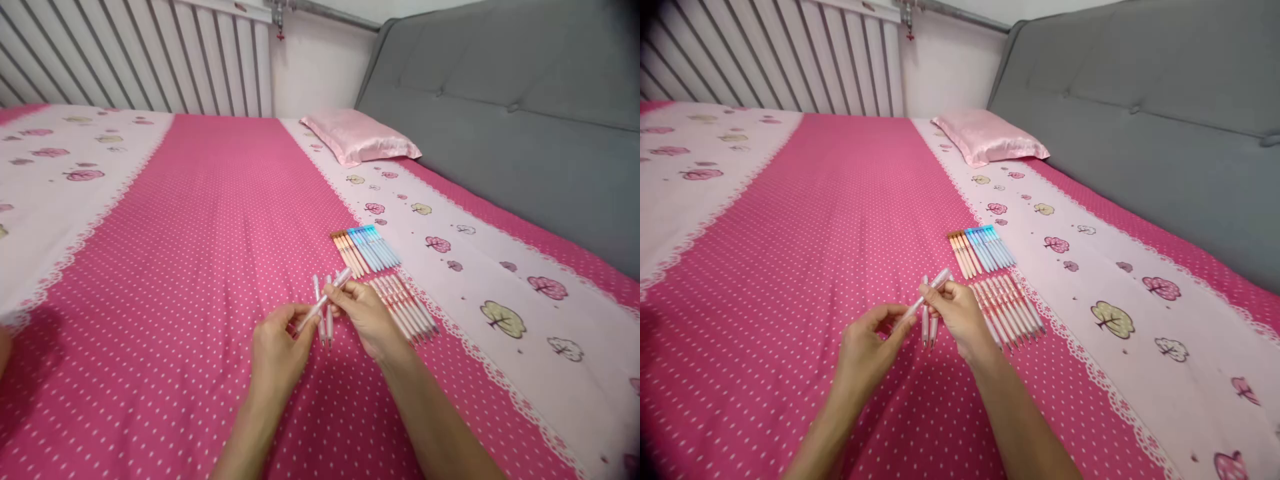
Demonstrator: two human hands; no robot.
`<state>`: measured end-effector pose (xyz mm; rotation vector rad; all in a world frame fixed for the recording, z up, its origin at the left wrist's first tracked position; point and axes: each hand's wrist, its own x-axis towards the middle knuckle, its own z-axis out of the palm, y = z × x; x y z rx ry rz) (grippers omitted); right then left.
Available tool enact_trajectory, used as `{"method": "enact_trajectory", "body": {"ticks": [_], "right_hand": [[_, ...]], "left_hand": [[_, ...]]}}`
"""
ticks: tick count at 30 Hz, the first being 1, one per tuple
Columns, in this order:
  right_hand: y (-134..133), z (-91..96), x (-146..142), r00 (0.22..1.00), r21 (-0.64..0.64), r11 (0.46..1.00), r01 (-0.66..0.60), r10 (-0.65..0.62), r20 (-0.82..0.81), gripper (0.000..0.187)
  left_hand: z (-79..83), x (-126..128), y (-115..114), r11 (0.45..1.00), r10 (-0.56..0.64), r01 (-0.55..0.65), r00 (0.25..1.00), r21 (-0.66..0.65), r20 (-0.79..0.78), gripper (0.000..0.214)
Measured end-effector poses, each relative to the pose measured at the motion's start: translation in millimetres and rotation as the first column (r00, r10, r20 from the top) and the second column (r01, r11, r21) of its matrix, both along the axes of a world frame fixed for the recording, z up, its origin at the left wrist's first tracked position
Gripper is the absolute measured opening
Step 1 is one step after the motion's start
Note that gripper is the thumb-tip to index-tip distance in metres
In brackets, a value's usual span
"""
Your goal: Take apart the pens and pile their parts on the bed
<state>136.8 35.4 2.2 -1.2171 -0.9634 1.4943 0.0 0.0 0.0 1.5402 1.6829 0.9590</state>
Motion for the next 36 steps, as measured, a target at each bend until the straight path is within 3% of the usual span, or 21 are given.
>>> {"method": "enact_trajectory", "body": {"ticks": [6, 10, 13, 16, 19, 22, 25, 29, 33, 36], "right_hand": [[2.2, -0.5, 2.0, 1.0, 0.033, 0.999, 0.01, -0.01, -0.006, 0.026], [2.6, 1.9, 4.7, 0.996, 0.041, 0.997, -0.059, 0.062, -0.066, 0.022], [2.5, 4.1, 5.9, 0.989, 0.02, 0.994, -0.104, 0.106, -0.106, 0.025], [2.5, 4.2, 6.2, 0.99, 0.022, 0.997, -0.076, 0.078, -0.115, 0.036], [3.0, 2.3, 6.1, 0.993, 0.044, 0.998, -0.039, 0.043, -0.107, 0.036], [3.7, 0.6, 5.7, 0.994, 0.06, 0.998, -0.01, 0.016, -0.108, 0.035], [4.0, 0.5, 5.3, 0.993, 0.068, 0.998, 0.013, -0.005, -0.119, 0.033], [3.1, 2.4, 5.5, 0.987, 0.073, 0.997, 0.018, -0.007, -0.158, 0.031], [2.3, 4.6, 6.0, 0.977, 0.06, 0.998, -0.01, 0.022, -0.21, 0.031], [2.8, 4.4, 5.7, 0.976, 0.058, 0.998, -0.011, 0.023, -0.218, 0.033]], "left_hand": [[1.2, 0.3, -0.9, 0.989, -0.095, 0.114, 0.978, -0.097, 0.185, 0.035], [3.3, -0.4, 0.5, 0.966, -0.11, 0.199, 0.896, -0.167, 0.43, 0.04], [6.1, 0.2, 0.5, 0.955, -0.086, 0.216, 0.857, -0.201, 0.509, 0.043], [7.1, 1.5, 0.2, 0.972, -0.071, 0.162, 0.892, -0.169, 0.447, 0.041], [4.6, 2.0, 0.6, 0.995, -0.015, 0.039, 0.968, -0.092, 0.25, 0.041], [2.0, 1.2, 0.6, 0.999, 0.034, -0.032, 0.992, -0.018, 0.121, 0.034], [1.9, -0.2, -0.4, 1.0, 0.018, -0.019, 0.993, 0.002, 0.113, 0.027], [2.0, -1.6, -1.6, 1.0, -0.028, 0.029, 0.997, -0.012, 0.068, 0.038], [-0.4, -2.3, -1.5, 0.994, -0.031, 0.052, 0.978, -0.096, 0.206, 0.053], [-0.6, -1.5, -1.5, 0.993, -0.021, 0.051, 0.965, -0.105, 0.262, 0.05]]}}
